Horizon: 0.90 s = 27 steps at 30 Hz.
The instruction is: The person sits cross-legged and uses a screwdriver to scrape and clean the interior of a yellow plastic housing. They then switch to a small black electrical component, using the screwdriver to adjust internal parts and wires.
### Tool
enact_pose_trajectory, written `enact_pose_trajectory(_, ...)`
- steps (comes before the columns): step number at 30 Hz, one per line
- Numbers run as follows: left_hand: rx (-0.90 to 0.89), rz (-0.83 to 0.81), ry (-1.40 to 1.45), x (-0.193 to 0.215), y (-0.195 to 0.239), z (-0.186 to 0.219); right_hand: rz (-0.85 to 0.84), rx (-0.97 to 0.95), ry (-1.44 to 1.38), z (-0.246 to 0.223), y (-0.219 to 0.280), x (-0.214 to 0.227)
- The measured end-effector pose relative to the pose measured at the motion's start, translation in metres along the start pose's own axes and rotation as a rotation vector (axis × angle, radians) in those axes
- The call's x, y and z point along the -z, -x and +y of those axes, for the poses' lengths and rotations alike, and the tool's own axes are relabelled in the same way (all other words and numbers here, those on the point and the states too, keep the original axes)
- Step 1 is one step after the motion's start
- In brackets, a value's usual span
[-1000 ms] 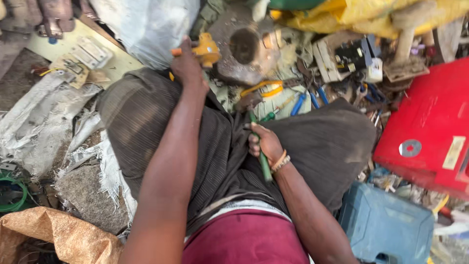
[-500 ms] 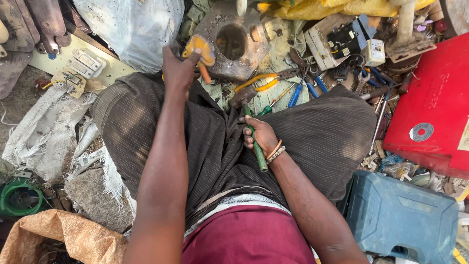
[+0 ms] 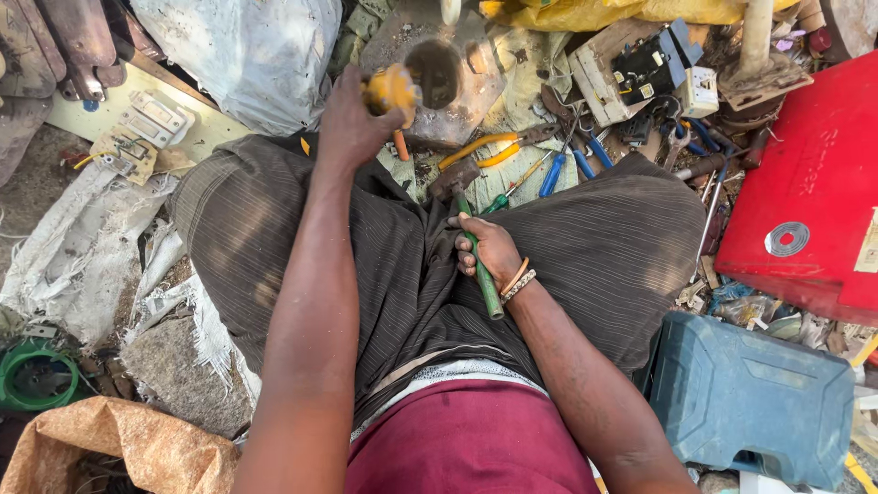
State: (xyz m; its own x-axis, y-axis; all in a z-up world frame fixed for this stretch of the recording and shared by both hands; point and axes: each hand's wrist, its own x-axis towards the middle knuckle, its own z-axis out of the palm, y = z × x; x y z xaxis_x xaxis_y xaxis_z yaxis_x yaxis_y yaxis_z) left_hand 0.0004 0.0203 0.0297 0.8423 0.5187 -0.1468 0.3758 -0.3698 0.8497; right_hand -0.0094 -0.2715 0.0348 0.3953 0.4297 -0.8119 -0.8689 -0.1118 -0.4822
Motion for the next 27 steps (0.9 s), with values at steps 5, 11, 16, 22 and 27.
enact_pose_trajectory(5, -0.396, 0.119, -0.246, -0.009, 0.009, 0.018, 0.029, -0.013, 0.035, -0.003, 0.002, -0.004)
enact_pose_trajectory(11, -0.355, -0.083, -0.146, -0.007, 0.012, 0.029, 0.066, -0.055, -0.030, -0.007, 0.000, -0.003)
enact_pose_trajectory(16, -0.273, -0.096, -0.059, -0.022, 0.013, 0.032, -0.057, -0.026, -0.137, -0.004, -0.005, 0.006)
enact_pose_trajectory(22, -0.432, -0.199, -0.109, -0.045, 0.003, 0.045, -0.029, -0.040, -0.165, -0.004, 0.002, 0.002)
enact_pose_trajectory(27, -0.376, -0.277, -0.232, -0.050, -0.017, 0.054, 0.160, 0.093, 0.135, -0.020, 0.050, -0.026)
